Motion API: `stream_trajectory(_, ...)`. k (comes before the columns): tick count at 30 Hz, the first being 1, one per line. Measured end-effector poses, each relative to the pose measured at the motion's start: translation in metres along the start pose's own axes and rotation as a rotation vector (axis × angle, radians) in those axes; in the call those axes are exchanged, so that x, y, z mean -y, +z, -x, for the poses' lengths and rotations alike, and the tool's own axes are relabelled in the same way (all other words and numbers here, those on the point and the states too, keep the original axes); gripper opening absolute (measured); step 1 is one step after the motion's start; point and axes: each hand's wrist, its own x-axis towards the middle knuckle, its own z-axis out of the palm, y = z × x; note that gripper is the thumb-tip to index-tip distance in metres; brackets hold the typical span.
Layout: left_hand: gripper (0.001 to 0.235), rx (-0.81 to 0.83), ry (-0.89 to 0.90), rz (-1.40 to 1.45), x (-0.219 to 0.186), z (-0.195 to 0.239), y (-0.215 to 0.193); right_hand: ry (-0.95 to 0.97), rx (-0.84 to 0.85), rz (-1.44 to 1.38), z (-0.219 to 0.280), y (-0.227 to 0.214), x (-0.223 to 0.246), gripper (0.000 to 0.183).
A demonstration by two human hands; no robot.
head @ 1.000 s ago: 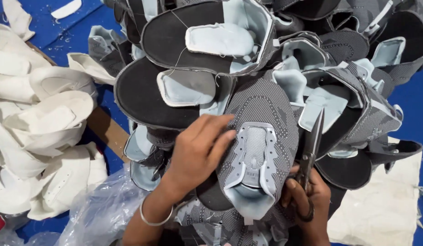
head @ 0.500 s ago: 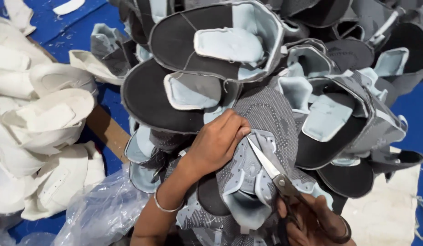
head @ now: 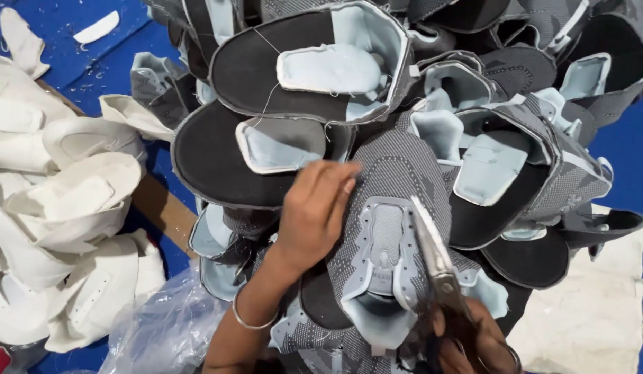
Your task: The person trims excess material and loose threads from shoe upper components using a pair of scissors.
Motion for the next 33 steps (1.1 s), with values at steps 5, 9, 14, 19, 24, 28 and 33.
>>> stream_trajectory(5, 0.034, 0.209, 0.124, -0.004, -0.027, -0.022, 0.002, -0.054, 0.019, -0.102, -0.004, 0.003, -0.009, 0.080)
stream_trajectory(9, 0.026, 0.382, 0.211, -0.104, -0.011, -0.020, 0.026, -0.117, 0.009, -0.140, -0.017, 0.017, -0.011, 0.084)
stream_trajectory(14, 0.020, 0.327, 0.320, -0.095, -0.001, -0.014, 0.028, -0.125, 0.042, -0.132, -0.015, 0.024, -0.006, 0.083)
stream_trajectory(19, 0.012, 0.314, 0.149, -0.026, -0.003, -0.015, 0.019, 0.117, 0.188, -0.203, 0.004, 0.014, 0.017, 0.080)
stream_trajectory(24, 0.012, 0.274, 0.156, -0.022, -0.002, -0.011, 0.018, 0.168, -0.005, -0.141, 0.004, 0.038, 0.047, 0.080)
stream_trajectory(28, 0.011, 0.261, 0.209, -0.059, -0.002, -0.010, 0.020, 0.208, -0.255, -0.056, -0.003, 0.055, 0.070, 0.082)
stream_trajectory(33, 0.007, 0.215, 0.190, 0.011, 0.004, -0.002, 0.021, 0.195, -0.151, -0.051, -0.012, 0.046, 0.061, 0.070)
